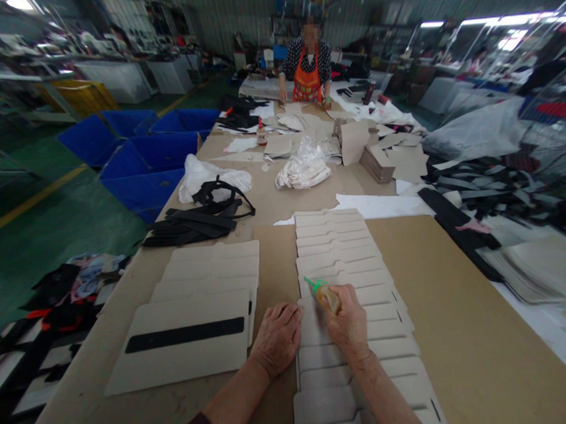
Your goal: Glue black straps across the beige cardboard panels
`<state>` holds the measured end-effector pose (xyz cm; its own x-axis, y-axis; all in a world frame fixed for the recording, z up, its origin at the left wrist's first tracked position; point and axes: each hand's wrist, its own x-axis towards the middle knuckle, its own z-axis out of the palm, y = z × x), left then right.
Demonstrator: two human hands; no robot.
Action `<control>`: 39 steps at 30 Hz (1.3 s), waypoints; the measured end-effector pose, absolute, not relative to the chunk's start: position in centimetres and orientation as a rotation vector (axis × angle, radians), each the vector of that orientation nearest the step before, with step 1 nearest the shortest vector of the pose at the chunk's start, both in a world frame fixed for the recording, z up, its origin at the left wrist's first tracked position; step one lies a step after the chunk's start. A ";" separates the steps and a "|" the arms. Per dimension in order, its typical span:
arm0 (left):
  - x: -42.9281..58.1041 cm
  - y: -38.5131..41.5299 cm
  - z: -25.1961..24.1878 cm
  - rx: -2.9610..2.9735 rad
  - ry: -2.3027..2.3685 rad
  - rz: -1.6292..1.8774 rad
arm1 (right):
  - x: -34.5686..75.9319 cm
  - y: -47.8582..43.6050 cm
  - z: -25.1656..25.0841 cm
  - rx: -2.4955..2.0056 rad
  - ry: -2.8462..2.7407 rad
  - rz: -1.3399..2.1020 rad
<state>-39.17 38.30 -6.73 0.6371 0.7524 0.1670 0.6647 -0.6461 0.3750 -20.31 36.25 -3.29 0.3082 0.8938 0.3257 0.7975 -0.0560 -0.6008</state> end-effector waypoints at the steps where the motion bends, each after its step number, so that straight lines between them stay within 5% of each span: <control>1: -39.2 38.3 -6.7 2.584 1.144 0.453 | -20.4 36.2 -3.4 -1.863 -1.500 0.184; 11: -39.3 38.4 -7.2 2.595 1.151 0.450 | -18.6 36.2 -4.7 -1.724 -0.975 0.475; 21: -39.5 38.6 -7.9 2.659 1.141 0.528 | -4.3 39.3 -5.6 -1.916 -0.804 -0.087; 39: -39.5 38.5 -7.9 2.643 1.147 0.534 | -4.6 40.9 -4.8 -2.188 -1.189 -0.119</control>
